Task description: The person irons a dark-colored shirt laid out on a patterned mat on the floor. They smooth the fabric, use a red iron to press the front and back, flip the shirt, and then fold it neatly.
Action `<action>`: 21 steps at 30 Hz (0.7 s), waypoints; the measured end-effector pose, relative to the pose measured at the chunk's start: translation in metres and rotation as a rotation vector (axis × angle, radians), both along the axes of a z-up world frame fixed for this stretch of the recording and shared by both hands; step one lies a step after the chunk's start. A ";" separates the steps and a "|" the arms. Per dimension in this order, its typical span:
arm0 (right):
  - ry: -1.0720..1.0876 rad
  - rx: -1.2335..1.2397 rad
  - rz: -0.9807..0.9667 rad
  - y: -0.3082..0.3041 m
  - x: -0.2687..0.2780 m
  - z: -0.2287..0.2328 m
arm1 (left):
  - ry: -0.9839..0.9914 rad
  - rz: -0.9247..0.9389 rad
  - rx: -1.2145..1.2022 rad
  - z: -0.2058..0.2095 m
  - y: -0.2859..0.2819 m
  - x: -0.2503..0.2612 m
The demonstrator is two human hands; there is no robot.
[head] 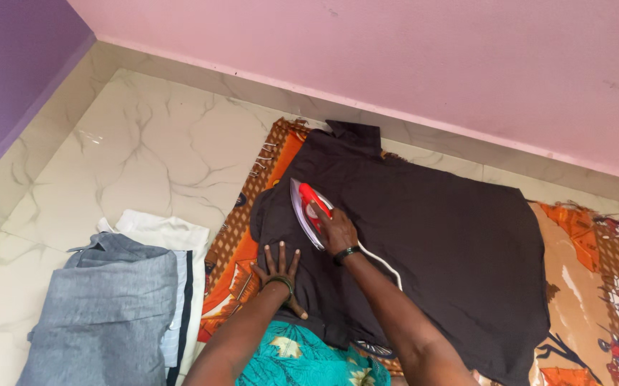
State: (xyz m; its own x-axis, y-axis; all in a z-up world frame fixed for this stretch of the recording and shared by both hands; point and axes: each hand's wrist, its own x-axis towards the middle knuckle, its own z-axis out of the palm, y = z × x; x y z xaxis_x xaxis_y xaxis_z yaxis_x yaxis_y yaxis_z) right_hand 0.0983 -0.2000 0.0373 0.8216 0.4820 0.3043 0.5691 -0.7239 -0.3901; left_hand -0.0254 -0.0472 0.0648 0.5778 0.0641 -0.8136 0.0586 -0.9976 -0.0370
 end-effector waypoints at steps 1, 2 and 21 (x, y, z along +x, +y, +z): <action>-0.004 -0.006 0.019 0.002 0.008 -0.002 | -0.002 -0.002 0.006 0.000 0.000 0.000; 0.020 -0.045 -0.009 0.004 0.018 -0.003 | -0.004 -0.005 0.013 -0.001 -0.002 0.000; 0.016 -0.139 0.118 0.011 0.053 -0.009 | 0.030 -0.015 0.026 0.005 -0.002 0.003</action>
State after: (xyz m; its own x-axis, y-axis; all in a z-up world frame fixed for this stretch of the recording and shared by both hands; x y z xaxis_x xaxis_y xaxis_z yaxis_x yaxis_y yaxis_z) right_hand 0.1517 -0.1891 0.0280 0.7612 0.6117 0.2154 0.6477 -0.7001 -0.3005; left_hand -0.0227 -0.0490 0.0701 0.5543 0.0766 -0.8288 0.0416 -0.9971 -0.0643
